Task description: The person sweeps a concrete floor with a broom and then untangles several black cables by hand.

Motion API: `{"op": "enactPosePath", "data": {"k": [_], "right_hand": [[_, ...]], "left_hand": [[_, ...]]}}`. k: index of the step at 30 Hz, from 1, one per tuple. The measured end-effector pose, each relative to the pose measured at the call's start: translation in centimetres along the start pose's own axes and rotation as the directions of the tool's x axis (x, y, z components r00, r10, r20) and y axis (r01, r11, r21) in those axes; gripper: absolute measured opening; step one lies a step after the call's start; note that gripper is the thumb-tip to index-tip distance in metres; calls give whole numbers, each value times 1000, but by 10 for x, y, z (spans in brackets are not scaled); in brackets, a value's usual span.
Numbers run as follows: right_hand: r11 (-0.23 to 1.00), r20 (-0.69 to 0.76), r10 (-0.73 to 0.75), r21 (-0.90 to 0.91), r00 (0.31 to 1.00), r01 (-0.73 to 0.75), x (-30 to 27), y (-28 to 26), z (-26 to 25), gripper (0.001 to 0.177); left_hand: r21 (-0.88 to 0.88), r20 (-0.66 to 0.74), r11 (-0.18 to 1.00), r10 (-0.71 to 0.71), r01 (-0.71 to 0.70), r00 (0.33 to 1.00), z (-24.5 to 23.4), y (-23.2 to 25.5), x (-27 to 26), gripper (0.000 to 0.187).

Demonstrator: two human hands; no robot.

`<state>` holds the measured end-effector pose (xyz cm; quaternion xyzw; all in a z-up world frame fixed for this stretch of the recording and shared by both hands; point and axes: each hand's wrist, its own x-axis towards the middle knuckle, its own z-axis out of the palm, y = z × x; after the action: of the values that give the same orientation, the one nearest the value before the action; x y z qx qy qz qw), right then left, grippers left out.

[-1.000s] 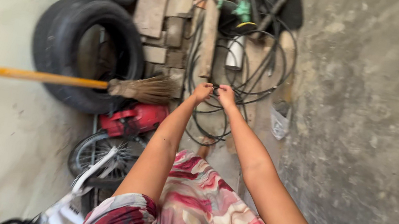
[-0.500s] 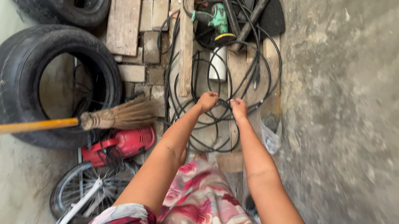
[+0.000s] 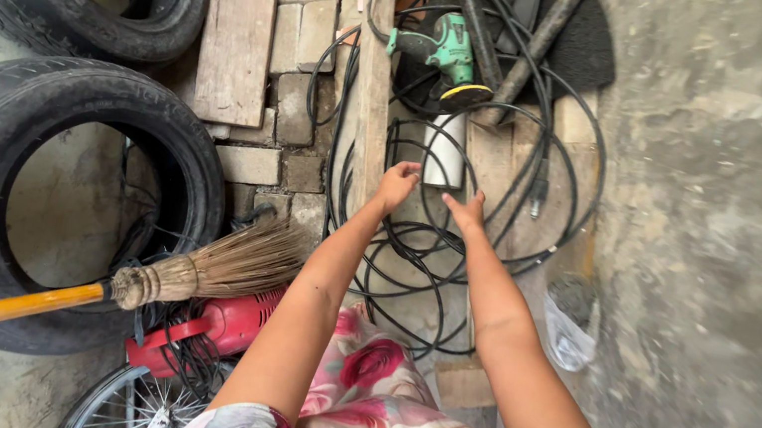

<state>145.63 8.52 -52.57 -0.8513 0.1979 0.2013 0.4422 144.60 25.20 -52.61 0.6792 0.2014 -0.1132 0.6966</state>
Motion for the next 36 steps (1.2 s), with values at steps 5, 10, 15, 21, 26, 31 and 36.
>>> {"op": "enactPosePath", "data": {"k": [5, 10, 15, 21, 26, 31, 36], "right_hand": [[986, -18, 164, -42, 986, -164, 5, 40, 23, 104], [752, 83, 177, -654, 981, -80, -14, 76, 40, 89], [714, 41, 207, -689, 978, -122, -25, 88, 40, 99], [704, -39, 250, -678, 967, -210, -11, 101, 56, 89], [719, 19, 265, -670, 964, -184, 5, 119, 53, 74], [641, 64, 341, -746, 938, -183, 5, 113, 57, 77], [625, 103, 378, -762, 920, -171, -8, 101, 48, 44]], "left_hand": [[-13, -3, 999, 35, -35, 999, -3, -44, 31, 28], [76, 18, 997, 27, -28, 999, -19, -82, 47, 27], [101, 12, 995, 1, -2, 1000, -26, -102, 53, 26], [70, 20, 997, -23, 21, 1000, -27, -104, 50, 26], [136, 29, 988, -78, 74, 997, -30, -84, 38, 28], [423, -98, 900, -71, 106, 993, -25, -57, 19, 28], [223, -35, 975, 12, -4, 999, -18, -81, 26, 27]]}}
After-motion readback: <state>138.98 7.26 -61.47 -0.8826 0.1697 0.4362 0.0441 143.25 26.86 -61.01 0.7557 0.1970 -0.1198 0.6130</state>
